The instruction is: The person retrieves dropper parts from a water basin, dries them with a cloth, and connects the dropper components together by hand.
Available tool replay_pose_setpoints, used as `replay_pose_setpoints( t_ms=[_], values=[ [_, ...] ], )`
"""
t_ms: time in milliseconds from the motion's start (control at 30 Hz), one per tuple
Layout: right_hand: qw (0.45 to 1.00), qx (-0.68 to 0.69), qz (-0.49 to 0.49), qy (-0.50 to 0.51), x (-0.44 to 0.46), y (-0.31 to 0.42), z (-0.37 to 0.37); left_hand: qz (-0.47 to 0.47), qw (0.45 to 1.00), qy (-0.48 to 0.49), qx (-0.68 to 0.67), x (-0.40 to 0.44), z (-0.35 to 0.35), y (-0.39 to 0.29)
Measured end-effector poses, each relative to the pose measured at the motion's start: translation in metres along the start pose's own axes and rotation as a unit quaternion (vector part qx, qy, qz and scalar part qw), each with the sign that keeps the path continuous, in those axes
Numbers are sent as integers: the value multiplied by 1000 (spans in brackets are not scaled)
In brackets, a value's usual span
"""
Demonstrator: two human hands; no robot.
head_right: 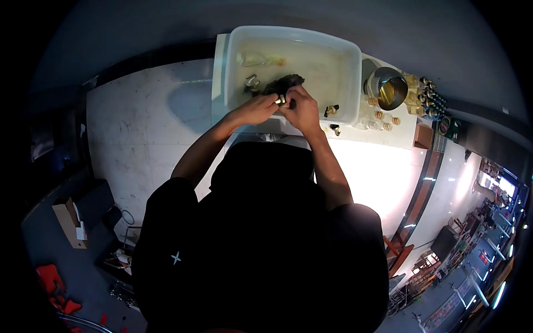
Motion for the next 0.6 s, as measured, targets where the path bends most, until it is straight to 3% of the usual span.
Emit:
replay_pose_setpoints(
  t_ms=[600],
  values=[
    [1000, -3, -6, 9, -5, -16, -4, -8, 1000, -13, 8, 3, -5, 1]
  ],
)
Point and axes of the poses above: each hand's wrist, its own x-axis towards the middle knuckle, its own z-axis out of the back of the hand, y = z × x, the point moved 9 cm from there along x, towards the middle knuckle, and after that the axes turned 3 degrees about -x, right-handed, at the moved point
